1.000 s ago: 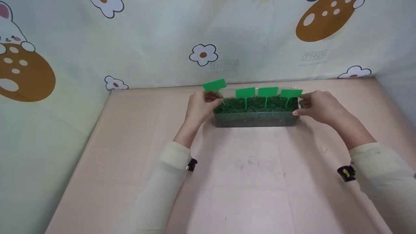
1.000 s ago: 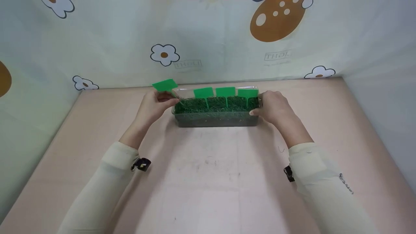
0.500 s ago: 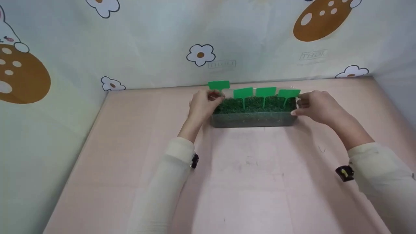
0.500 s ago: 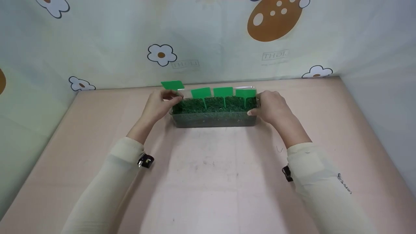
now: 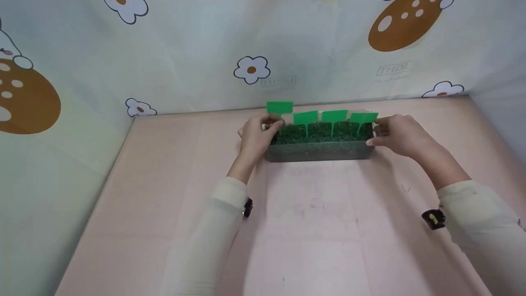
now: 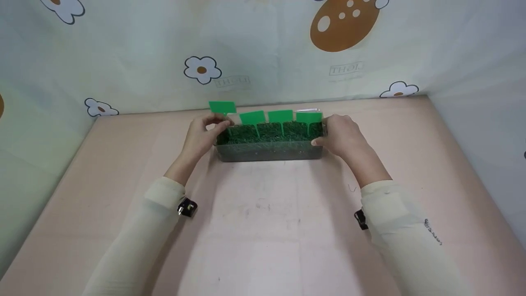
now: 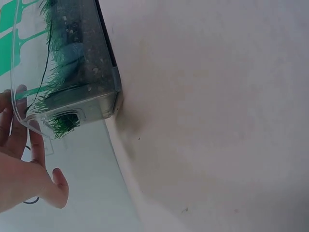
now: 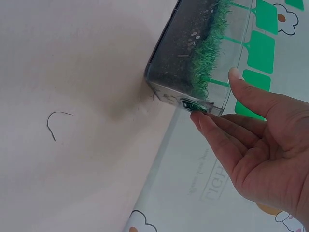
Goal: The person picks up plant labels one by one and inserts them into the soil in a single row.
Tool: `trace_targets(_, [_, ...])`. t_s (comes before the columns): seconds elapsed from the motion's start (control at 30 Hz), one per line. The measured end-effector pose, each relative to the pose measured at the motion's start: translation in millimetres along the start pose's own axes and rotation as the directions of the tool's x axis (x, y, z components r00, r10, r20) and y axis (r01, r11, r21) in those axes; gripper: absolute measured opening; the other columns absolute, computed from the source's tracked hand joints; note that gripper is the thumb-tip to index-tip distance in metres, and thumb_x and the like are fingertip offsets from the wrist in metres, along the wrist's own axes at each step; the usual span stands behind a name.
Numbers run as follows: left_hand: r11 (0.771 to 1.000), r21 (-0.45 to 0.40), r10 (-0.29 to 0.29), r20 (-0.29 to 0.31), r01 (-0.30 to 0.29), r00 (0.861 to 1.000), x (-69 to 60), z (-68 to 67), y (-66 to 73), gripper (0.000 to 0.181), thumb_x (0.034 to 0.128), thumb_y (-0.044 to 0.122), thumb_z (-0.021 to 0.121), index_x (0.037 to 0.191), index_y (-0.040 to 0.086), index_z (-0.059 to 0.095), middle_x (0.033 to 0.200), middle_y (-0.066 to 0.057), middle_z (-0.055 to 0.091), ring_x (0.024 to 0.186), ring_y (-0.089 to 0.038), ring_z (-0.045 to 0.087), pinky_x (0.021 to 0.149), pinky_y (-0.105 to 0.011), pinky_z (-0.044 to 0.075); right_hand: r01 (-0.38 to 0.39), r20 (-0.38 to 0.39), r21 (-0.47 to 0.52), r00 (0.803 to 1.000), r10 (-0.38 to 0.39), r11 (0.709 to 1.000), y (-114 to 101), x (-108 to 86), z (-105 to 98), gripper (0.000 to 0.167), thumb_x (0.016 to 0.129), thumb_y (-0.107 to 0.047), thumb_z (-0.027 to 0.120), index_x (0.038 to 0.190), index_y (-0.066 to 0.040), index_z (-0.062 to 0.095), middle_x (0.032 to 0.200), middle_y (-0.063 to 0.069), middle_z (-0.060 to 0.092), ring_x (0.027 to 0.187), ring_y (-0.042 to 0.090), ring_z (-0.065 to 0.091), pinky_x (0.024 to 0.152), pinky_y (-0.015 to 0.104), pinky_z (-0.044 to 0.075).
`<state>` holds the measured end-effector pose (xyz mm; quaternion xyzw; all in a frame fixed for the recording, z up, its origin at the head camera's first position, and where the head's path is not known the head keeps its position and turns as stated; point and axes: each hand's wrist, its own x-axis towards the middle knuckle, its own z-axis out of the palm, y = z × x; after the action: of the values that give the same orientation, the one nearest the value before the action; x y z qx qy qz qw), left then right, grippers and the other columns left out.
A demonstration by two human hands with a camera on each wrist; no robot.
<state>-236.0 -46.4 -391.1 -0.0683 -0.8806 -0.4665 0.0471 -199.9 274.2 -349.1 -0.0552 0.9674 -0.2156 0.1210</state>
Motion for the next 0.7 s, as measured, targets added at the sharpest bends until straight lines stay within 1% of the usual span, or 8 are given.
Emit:
trace_targets(0.13, [0.999, -0.038, 0.009, -0.015, -0.009, 1.000, -0.2, 1.0, -1.2, 0.017, 0.0954, 0.033, 0.066, 0.103, 0.022, 0.076, 0.107, 0.006, 0.074, 0.101, -0.012, 0.064, 0.111, -0.054, 0.020, 0.009, -0.008, -0.006, 1.000, -0.009, 1.000, -0.1, -0.4, -0.5, 0.060, 0.092, -0.019, 0.072, 0.139, 0.011, 0.049, 0.129, 0.035, 0.060, 0.123, 0.050, 0.056, 0.100, 0.060, 0.046])
trace_targets(0.23, [0.997, -0.076, -0.001, -0.043, -0.002, 0.999, 0.5, 1.8, -1.9, 0.015, 0.0944, 0.030, 0.068, 0.105, 0.022, 0.075, 0.103, 0.005, 0.074, 0.100, -0.011, 0.064, 0.112, -0.054, 0.020, 0.006, -0.013, -0.005, 1.000, -0.006, 1.000, 0.3, -0.8, -1.1, 0.060, 0.092, -0.018, 0.072, 0.139, 0.011, 0.050, 0.128, 0.034, 0.060, 0.122, 0.049, 0.056, 0.099, 0.060, 0.046])
trace_targets(0.37, [0.992, -0.128, -0.017, -0.080, 0.007, 0.997, 1.3, 2.6, -3.4, 0.013, 0.0943, 0.027, 0.070, 0.105, 0.021, 0.072, 0.100, 0.003, 0.074, 0.107, -0.012, 0.064, 0.112, -0.053, 0.019, -0.008, -0.009, 0.005, 1.000, 0.008, 1.000, 0.8, -1.1, -1.2, 0.062, 0.092, -0.018, 0.072, 0.141, 0.010, 0.048, 0.129, 0.034, 0.060, 0.123, 0.049, 0.056, 0.099, 0.060, 0.047])
trace_targets(0.47, [0.992, -0.128, -0.028, -0.097, 0.015, 0.995, 1.4, 3.4, -4.0, 0.011, 0.0936, 0.028, 0.071, 0.101, 0.020, 0.073, 0.103, 0.003, 0.075, 0.113, -0.014, 0.063, 0.112, -0.055, 0.018, -0.014, -0.006, 0.011, 1.000, 0.014, 1.000, 1.2, -0.8, -0.9, 0.063, 0.092, -0.018, 0.072, 0.142, 0.010, 0.046, 0.130, 0.033, 0.059, 0.124, 0.049, 0.055, 0.099, 0.060, 0.047])
trace_targets(0.57, [0.993, -0.117, -0.044, -0.102, 0.032, 0.994, 0.7, 4.5, -4.0, 0.013, 0.0926, 0.030, 0.072, 0.097, 0.019, 0.074, 0.120, 0.003, 0.068, 0.127, -0.018, 0.052, 0.113, -0.056, 0.016, -0.018, -0.001, 0.018, 1.000, 0.018, 1.000, 0.7, -0.2, -0.9, 0.062, 0.093, -0.018, 0.071, 0.143, 0.009, 0.046, 0.131, 0.033, 0.058, 0.125, 0.049, 0.055, 0.099, 0.060, 0.047])
trace_targets(0.63, [0.992, -0.118, -0.059, -0.101, 0.047, 0.993, 0.2, 5.8, -4.4, 0.015, 0.0921, 0.032, 0.072, 0.095, 0.018, 0.075, 0.133, 0.004, 0.059, 0.136, -0.020, 0.041, 0.113, -0.057, 0.015, -0.015, -0.001, 0.022, 1.000, 0.015, 1.000, 0.3, -0.4, -0.8, 0.061, 0.093, -0.017, 0.071, 0.142, 0.009, 0.046, 0.131, 0.033, 0.059, 0.125, 0.049, 0.055, 0.099, 0.060, 0.047])
trace_targets(0.7, [0.990, -0.120, -0.085, -0.089, 0.074, 0.992, -0.5, 7.9, -6.5, 0.017, 0.0921, 0.034, 0.072, 0.094, 0.017, 0.075, 0.141, 0.003, 0.049, 0.142, -0.022, 0.030, 0.113, -0.058, 0.015, -0.012, -0.003, 0.022, 1.000, 0.012, 1.000, 0.4, -0.6, 0.0, 0.060, 0.093, -0.016, 0.071, 0.141, 0.009, 0.048, 0.131, 0.033, 0.059, 0.124, 0.049, 0.056, 0.098, 0.060, 0.048])
